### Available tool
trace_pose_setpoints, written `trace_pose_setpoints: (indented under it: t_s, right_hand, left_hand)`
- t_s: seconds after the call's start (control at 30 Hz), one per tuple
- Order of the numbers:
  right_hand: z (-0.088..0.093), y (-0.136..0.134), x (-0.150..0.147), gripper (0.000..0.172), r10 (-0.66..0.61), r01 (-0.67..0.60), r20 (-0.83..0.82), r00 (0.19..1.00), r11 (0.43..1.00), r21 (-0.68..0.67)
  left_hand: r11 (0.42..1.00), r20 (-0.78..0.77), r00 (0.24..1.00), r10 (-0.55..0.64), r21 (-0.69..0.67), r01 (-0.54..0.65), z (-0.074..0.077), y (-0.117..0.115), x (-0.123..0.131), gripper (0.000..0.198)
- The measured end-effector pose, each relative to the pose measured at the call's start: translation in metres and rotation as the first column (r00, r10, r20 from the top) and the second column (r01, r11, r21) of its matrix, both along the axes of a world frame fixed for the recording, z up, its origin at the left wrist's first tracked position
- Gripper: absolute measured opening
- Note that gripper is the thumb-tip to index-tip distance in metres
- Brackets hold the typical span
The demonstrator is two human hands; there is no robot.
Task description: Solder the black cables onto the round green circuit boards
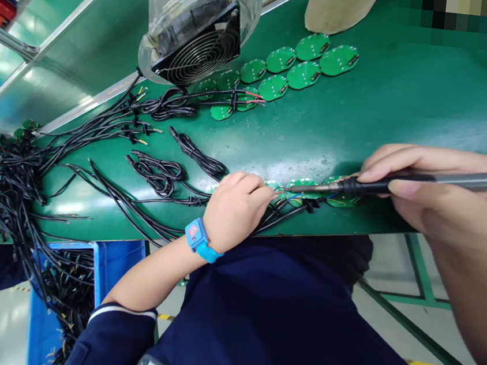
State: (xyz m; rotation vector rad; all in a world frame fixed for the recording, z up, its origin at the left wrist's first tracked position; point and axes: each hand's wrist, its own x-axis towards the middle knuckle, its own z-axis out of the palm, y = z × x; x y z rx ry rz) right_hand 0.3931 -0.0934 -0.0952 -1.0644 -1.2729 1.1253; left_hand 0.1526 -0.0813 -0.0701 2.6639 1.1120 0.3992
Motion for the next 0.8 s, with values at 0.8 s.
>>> trace_pose_setpoints:
  t_s: [0.8]
  right_hand:
    - [0.001,-0.003,0.000,0.024,-0.070,0.069,-0.076,0.995,0.997,-0.017]
  left_hand:
    - [0.988,-0.098,0.985,0.146,-0.033,-0.149,0.007,-0.005,0.014,0.022]
